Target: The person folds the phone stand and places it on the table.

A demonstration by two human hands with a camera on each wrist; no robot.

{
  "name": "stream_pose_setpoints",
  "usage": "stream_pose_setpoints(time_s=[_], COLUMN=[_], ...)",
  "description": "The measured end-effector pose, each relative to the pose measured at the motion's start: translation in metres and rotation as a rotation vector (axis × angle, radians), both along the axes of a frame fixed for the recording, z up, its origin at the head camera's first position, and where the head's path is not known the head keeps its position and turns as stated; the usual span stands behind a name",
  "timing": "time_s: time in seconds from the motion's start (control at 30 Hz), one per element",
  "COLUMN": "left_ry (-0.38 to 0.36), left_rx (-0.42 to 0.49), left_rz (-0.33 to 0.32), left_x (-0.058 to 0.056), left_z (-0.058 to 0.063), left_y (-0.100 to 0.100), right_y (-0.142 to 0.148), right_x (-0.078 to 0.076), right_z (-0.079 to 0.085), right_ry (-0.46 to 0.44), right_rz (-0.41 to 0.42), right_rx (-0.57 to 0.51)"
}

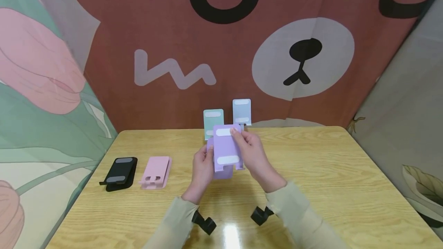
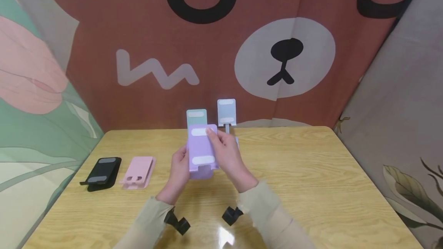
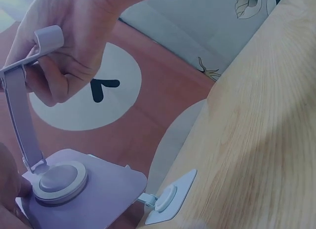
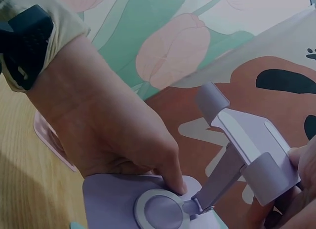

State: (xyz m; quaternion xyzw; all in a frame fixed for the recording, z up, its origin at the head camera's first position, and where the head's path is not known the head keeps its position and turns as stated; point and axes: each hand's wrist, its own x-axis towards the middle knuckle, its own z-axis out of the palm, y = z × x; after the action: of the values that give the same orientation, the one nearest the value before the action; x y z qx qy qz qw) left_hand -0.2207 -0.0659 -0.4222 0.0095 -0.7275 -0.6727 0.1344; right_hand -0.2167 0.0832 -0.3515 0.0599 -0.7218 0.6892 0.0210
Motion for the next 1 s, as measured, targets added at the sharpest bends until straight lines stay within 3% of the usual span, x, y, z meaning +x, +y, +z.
stream_pose_setpoints(time_s=[0.5,1.0], left_ry=[-0.005,-0.035], left_rx=[0.075,0.121], left_rz=[0.019,0.004], left_x=[0.000,-0.001], left_z=[0.003,0.005], left_y=[0.002,0.003], right_y=[-0.008,-0.012], right_x=[0.004,0.004], right_z=[-0.015,-0.028], right_ry=[0.006,-0.015], right_rz=[-0.078,-0.085], right_rx=[0.011,0.012])
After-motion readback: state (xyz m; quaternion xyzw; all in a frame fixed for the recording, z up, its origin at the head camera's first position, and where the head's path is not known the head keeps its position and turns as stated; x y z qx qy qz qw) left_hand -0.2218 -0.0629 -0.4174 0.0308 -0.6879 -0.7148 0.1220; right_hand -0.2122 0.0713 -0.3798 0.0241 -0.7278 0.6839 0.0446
